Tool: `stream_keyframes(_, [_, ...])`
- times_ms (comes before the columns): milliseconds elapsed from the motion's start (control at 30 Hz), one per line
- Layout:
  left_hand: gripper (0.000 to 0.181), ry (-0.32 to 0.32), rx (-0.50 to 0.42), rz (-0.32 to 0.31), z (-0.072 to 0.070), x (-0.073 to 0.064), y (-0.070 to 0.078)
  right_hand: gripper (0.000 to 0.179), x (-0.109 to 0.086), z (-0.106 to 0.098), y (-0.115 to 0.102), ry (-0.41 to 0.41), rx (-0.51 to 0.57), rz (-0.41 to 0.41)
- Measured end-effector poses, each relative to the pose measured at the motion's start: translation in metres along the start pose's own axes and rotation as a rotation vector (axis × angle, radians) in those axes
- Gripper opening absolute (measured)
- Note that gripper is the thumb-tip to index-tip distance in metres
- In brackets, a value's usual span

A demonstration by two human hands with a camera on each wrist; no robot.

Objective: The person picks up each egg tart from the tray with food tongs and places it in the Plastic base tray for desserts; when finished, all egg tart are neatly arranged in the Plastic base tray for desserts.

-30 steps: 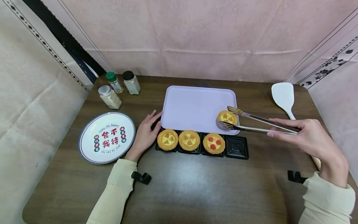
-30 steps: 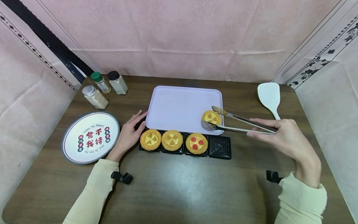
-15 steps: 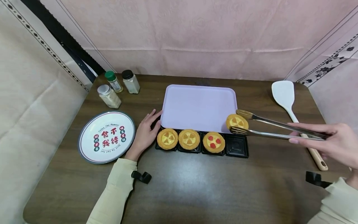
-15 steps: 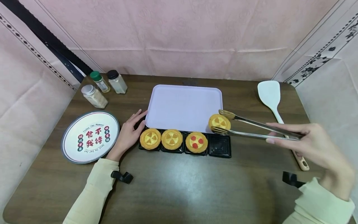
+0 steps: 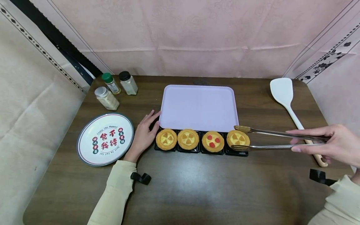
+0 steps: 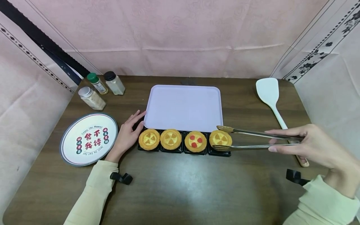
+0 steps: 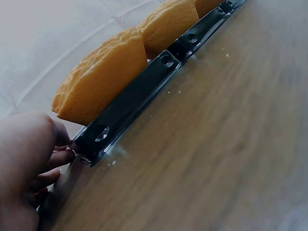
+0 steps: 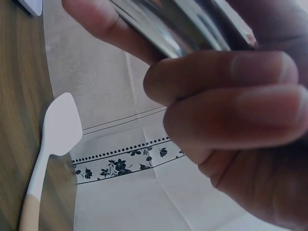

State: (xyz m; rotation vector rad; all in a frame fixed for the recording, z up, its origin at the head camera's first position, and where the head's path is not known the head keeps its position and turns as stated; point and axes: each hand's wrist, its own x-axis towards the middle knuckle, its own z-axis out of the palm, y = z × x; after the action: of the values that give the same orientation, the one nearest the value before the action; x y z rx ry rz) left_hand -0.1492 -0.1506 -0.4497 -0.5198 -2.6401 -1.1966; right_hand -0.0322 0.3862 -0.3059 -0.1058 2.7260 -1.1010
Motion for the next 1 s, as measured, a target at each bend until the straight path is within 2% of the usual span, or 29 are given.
stream_keyframes(233, [0.039, -0.004, -0.002, 0.002, 0.0, -0.001, 0.001, 0.048, 0.0, 0.001, -0.001, -0.04, 0.021, -0.018])
stream_keyframes(467, [0.039, -0.002, 0.001, 0.002, -0.001, 0.0, 0.0, 0.05, 0.0, 0.001, -0.003, -0.035, 0.025, -0.012])
stream_keyframes(567, [0.039, -0.001, 0.0, 0.0, -0.001, 0.001, 0.0, 0.052, 0.0, 0.0, -0.004, -0.003, 0.028, -0.018])
stream_keyframes(733, [0.039, 0.003, -0.002, 0.004, -0.001, 0.002, 0.0, 0.056, 0.003, -0.004, -0.008, 0.111, 0.055, -0.011])
stream_keyframes(833, [0.04, 0.001, -0.003, 0.002, -0.001, 0.001, 0.001, 0.055, 0.011, -0.004, -0.011, 0.229, 0.049, 0.069])
stream_keyframes(933, [0.04, -0.006, -0.004, -0.006, -0.001, 0.0, 0.001, 0.055, 0.025, 0.003, -0.014, 0.354, 0.117, 0.18])
stream_keyframes(1000, [0.04, -0.009, -0.004, -0.014, 0.0, 0.0, 0.001, 0.057, 0.036, 0.01, -0.015, 0.434, 0.148, 0.217])
